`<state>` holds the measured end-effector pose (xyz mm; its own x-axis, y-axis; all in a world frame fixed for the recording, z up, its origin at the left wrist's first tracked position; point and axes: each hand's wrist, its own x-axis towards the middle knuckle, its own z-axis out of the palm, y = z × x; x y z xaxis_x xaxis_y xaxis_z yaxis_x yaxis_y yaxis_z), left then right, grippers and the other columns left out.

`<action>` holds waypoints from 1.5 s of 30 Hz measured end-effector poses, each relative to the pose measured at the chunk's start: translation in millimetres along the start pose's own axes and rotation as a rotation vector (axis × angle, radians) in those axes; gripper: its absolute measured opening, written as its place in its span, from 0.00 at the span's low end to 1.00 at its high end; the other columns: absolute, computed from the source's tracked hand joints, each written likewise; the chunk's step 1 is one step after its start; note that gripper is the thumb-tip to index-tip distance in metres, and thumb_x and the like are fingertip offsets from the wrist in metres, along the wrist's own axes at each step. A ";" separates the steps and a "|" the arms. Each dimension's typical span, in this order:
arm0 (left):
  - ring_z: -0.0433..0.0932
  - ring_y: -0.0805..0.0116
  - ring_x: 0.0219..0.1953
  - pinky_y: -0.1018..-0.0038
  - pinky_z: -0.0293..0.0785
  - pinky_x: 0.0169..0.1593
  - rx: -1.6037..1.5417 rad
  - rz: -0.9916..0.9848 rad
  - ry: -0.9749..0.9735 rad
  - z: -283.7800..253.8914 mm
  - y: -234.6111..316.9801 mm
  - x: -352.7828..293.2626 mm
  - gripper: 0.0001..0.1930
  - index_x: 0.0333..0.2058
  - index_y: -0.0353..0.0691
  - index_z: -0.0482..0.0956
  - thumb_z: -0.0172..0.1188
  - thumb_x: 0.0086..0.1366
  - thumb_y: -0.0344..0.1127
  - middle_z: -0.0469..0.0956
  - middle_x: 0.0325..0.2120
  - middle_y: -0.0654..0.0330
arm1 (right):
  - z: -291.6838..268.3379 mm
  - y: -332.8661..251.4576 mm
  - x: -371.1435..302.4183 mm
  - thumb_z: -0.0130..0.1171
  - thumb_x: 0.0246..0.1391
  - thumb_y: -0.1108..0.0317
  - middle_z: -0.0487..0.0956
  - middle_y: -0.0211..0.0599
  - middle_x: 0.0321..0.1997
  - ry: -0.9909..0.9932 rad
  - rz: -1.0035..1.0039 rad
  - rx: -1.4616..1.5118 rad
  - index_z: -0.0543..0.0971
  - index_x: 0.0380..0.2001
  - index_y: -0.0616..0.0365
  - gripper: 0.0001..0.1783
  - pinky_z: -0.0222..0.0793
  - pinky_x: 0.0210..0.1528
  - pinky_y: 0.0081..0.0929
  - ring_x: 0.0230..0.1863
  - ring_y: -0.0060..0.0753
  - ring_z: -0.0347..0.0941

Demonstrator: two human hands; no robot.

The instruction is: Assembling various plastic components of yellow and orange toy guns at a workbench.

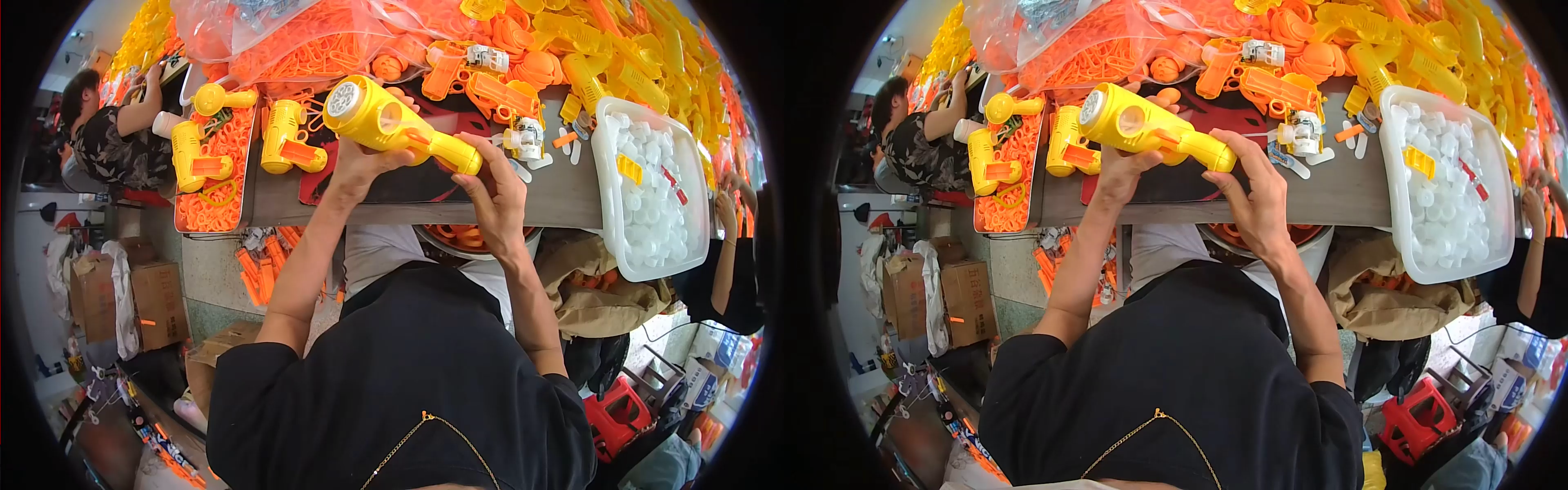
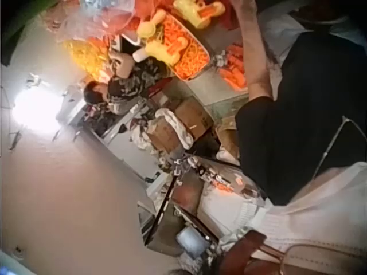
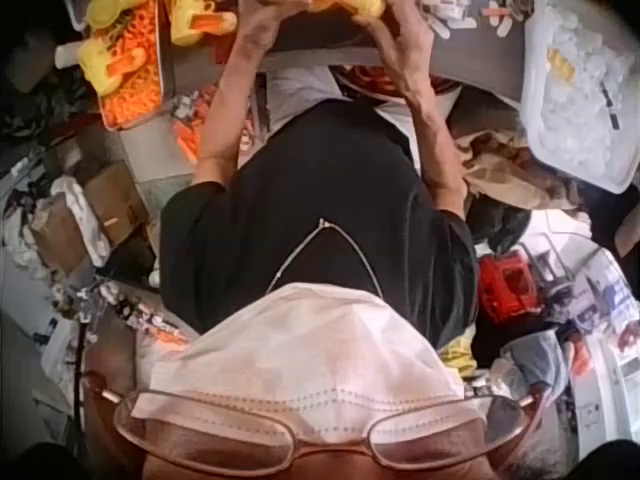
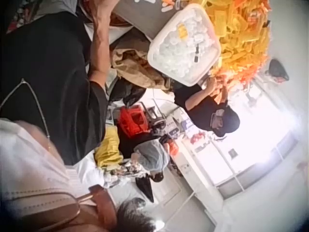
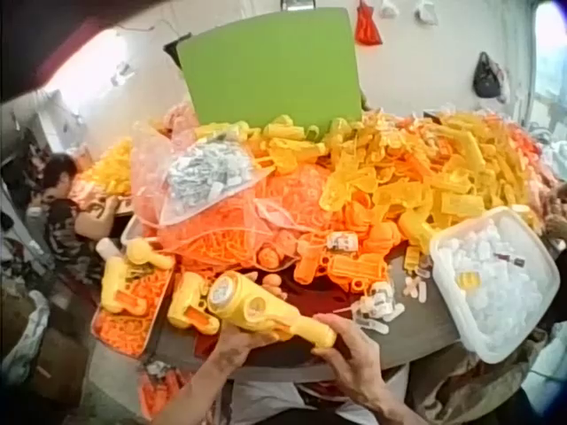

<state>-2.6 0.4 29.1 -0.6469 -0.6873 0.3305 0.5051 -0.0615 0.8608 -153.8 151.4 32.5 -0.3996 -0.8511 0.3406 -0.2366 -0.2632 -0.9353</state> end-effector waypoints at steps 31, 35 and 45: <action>0.75 0.58 0.58 0.58 0.74 0.61 -0.240 -0.102 0.049 -3.4 -4.8 -10.3 0.42 0.64 0.40 0.62 0.77 0.53 0.32 0.74 0.53 0.56 | 10.5 1.8 -12.4 0.70 0.48 0.77 0.80 0.46 0.54 0.057 -0.230 -0.296 0.76 0.58 0.59 0.31 0.74 0.54 0.33 0.53 0.44 0.78; 0.68 0.50 0.64 0.53 0.68 0.66 0.007 -0.159 -0.083 -29.2 6.5 -6.3 0.51 0.69 0.44 0.54 0.78 0.52 0.44 0.71 0.55 0.54 | 14.7 5.2 -16.3 0.68 0.49 0.78 0.81 0.45 0.53 0.051 -0.202 -0.273 0.76 0.58 0.61 0.30 0.73 0.55 0.32 0.54 0.43 0.78; 0.67 0.52 0.66 0.54 0.68 0.67 0.228 -0.083 -0.164 -44.5 13.1 -8.5 0.48 0.63 0.38 0.63 0.81 0.47 0.45 0.69 0.61 0.50 | 17.9 18.6 -25.2 0.57 0.60 0.80 0.72 0.44 0.64 -0.057 -0.049 -0.112 0.68 0.65 0.63 0.29 0.69 0.62 0.29 0.62 0.35 0.72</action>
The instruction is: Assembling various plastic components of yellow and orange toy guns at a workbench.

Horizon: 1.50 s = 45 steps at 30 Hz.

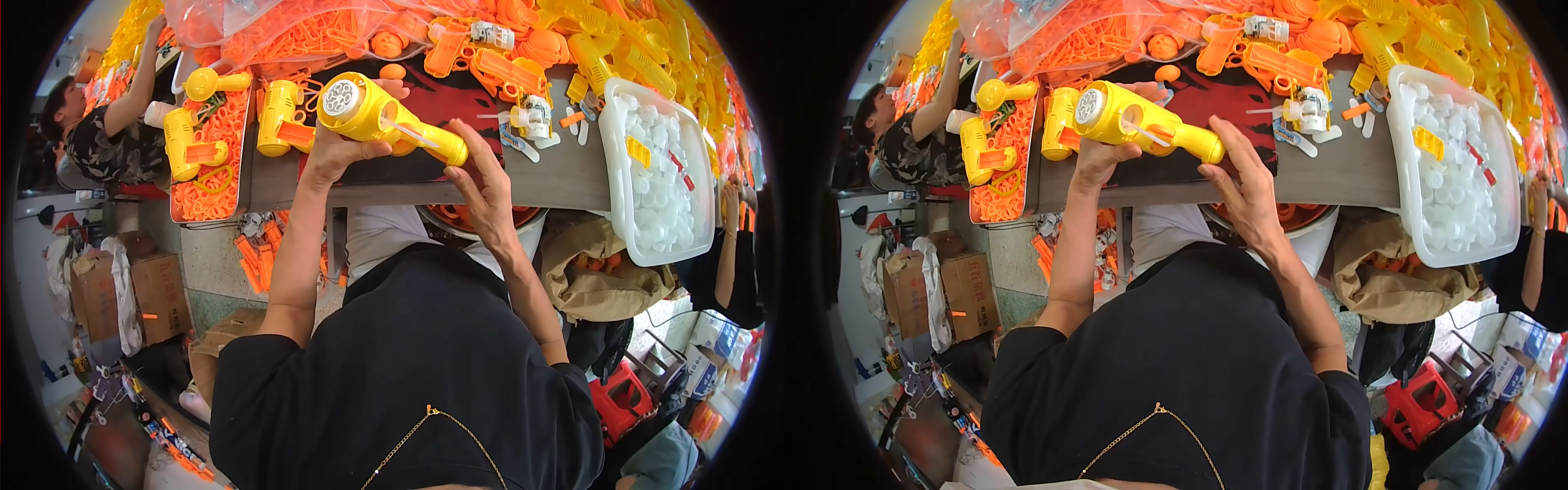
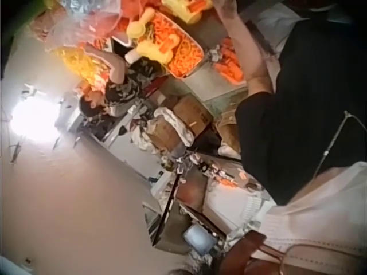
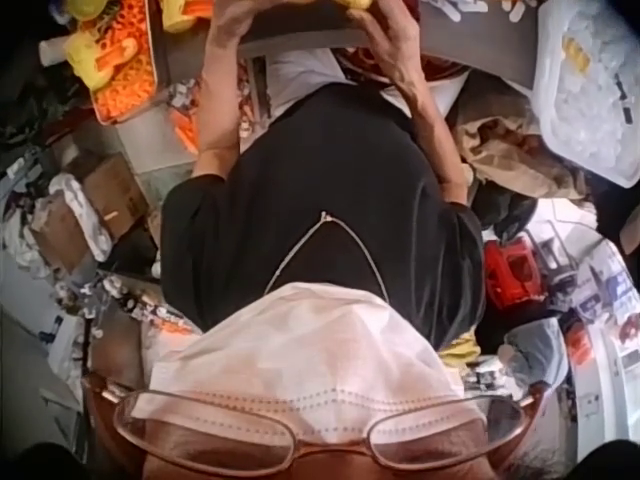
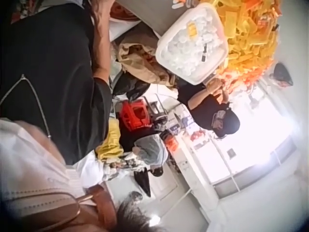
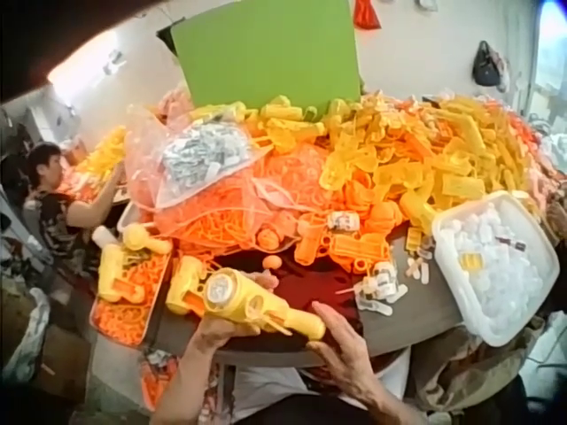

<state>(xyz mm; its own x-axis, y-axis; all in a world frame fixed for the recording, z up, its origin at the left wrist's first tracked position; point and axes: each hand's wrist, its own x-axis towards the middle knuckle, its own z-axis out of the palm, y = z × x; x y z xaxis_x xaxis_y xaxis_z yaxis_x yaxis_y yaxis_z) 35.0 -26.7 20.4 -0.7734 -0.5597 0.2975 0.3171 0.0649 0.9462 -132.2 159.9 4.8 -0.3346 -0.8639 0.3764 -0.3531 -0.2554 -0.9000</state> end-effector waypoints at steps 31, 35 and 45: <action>0.81 0.67 0.48 0.71 0.76 0.54 0.673 -0.040 0.236 -0.1 56.2 -20.9 0.38 0.59 0.35 0.71 0.79 0.50 0.34 0.82 0.48 0.55 | -6.1 107.5 -96.2 0.61 0.56 0.69 0.77 0.45 0.45 -0.431 0.131 -0.435 0.77 0.43 0.59 0.12 0.69 0.52 0.41 0.49 0.47 0.75; 0.82 0.60 0.47 0.68 0.77 0.52 0.852 0.148 0.052 14.0 54.0 7.2 0.45 0.64 0.42 0.68 0.79 0.47 0.37 0.80 0.48 0.54 | -42.8 -35.3 -37.2 0.53 0.68 0.64 0.73 0.33 0.45 -0.374 0.571 0.531 0.70 0.48 0.59 0.12 0.69 0.52 0.27 0.47 0.25 0.71; 0.80 0.53 0.43 0.63 0.78 0.45 1.035 0.192 -0.114 62.0 38.5 28.2 0.44 0.64 0.46 0.65 0.75 0.49 0.43 0.78 0.41 0.53 | -38.5 -28.0 83.7 0.43 0.72 0.66 0.78 0.37 0.52 0.232 0.439 0.786 0.72 0.55 0.62 0.16 0.68 0.55 0.24 0.50 0.23 0.74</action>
<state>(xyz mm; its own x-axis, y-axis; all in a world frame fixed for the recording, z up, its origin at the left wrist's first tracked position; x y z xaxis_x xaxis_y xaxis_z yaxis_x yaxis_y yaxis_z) -8.7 11.2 73.2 -0.8239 -0.3877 0.4134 -0.1409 0.8466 0.5132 -184.0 111.4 70.1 -0.4945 -0.8659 -0.0754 0.5115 -0.2198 -0.8307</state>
